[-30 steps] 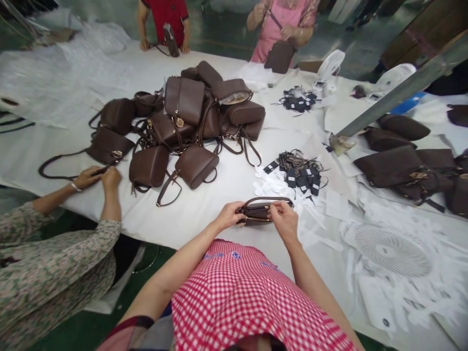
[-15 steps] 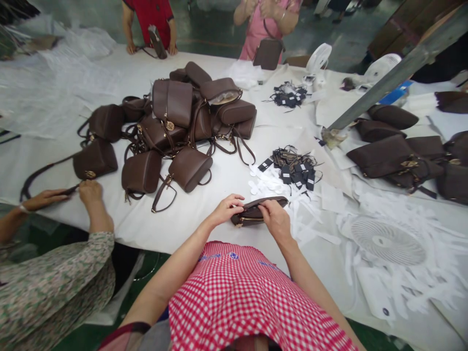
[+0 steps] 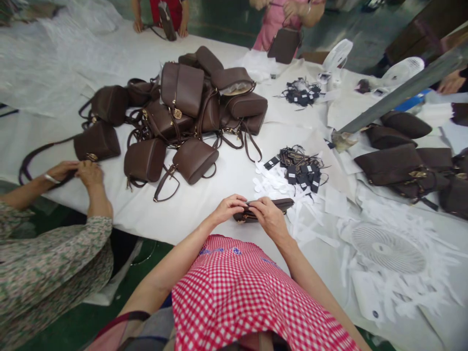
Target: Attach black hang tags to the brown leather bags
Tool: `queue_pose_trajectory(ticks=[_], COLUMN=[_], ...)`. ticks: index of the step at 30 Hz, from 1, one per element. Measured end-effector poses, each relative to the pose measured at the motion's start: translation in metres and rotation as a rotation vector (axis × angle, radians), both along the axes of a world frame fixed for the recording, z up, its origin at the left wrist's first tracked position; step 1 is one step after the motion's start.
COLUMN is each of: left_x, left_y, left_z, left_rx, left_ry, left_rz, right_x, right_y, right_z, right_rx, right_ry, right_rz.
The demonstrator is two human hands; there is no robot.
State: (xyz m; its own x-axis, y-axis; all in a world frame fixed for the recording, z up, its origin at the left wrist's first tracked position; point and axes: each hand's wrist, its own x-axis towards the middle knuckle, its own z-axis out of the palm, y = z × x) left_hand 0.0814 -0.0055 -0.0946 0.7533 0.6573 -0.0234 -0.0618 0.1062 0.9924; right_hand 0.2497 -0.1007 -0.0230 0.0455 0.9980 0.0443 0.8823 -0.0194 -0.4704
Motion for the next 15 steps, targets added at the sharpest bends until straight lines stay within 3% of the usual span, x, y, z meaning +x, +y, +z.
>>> queue_pose_trajectory(ticks=[12,15], left_x=[0.009,0.014], left_y=[0.0,-0.004], left_z=[-0.009,-0.008], left_rx=[-0.236,-0.244], left_ry=[-0.141,-0.091], left_rz=[-0.066,-0.076], right_x=[-0.011,-0.015], right_y=[0.015,0.017], right_z=[0.005,0.007], right_rx=[-0.183,-0.22], right_ry=[-0.103,-0.175], right_rz=[-0.16,-0.157])
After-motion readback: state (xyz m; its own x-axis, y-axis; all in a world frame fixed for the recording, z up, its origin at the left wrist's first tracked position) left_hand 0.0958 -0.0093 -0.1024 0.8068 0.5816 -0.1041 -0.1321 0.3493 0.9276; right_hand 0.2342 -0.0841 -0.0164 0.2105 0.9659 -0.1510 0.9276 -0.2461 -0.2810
